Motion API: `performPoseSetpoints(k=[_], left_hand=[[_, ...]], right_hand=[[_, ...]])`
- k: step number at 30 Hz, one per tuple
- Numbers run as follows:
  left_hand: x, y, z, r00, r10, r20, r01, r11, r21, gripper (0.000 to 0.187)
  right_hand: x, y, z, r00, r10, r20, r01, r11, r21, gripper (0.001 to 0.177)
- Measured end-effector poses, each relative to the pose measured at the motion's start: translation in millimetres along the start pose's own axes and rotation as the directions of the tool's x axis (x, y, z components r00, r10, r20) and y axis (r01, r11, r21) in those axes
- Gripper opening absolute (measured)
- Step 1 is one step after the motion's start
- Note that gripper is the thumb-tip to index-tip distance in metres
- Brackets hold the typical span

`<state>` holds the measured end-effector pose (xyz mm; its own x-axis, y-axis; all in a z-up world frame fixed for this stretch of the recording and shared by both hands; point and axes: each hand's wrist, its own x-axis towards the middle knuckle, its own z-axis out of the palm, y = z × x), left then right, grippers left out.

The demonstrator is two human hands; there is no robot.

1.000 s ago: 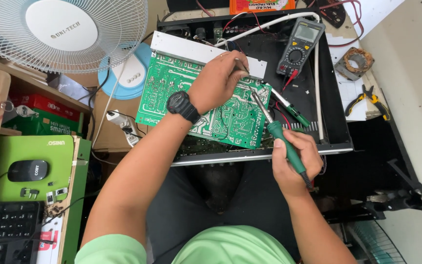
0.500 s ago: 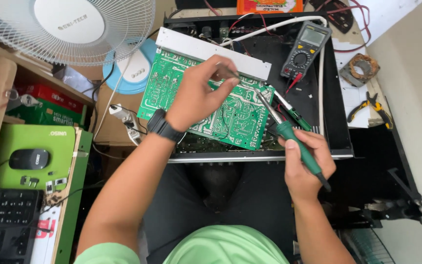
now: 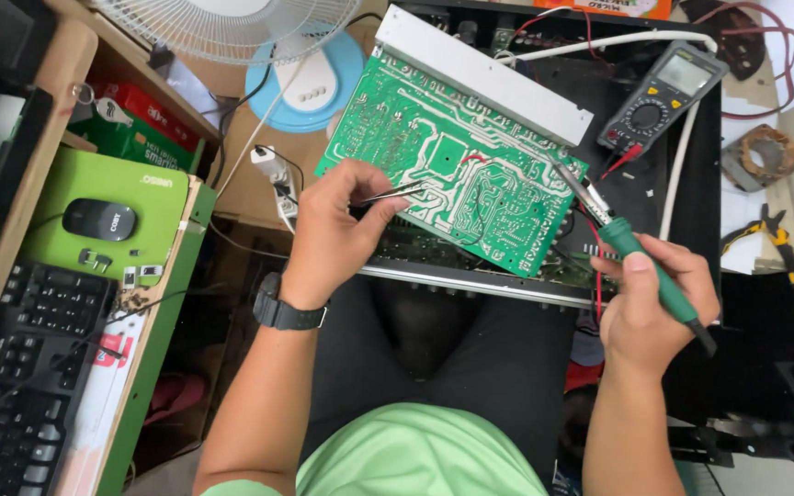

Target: Soldering components and wires on a large green printed circuit board as part of an electronics repair or assembly task.

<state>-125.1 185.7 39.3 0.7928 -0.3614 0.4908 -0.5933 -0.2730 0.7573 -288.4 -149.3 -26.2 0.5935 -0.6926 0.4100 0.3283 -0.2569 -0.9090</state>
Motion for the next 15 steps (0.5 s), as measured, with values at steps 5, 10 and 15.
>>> performPoseSetpoints(k=[5,10,15], left_hand=[[-4.8,-8.4,9.6,0.992,0.115,0.054,-0.121,0.987,0.11,0.02],[-5.8,-12.1,21.2,0.983,0.174,0.052,-0.181,0.963,0.201,0.019],[0.1,-14.9,25.5,0.977,0.192,0.087,-0.209,0.939,0.274,0.021]], right_hand=[[0.3,-1.8,-1.6,0.997,0.072,-0.014,-0.072,0.997,0.019,0.026],[0.6,-2.6,-3.3,0.994,0.107,-0.004,-0.107,0.994,0.03,0.026],[0.0,1.2,-4.9,0.994,0.108,0.006,-0.108,0.994,0.031,0.028]])
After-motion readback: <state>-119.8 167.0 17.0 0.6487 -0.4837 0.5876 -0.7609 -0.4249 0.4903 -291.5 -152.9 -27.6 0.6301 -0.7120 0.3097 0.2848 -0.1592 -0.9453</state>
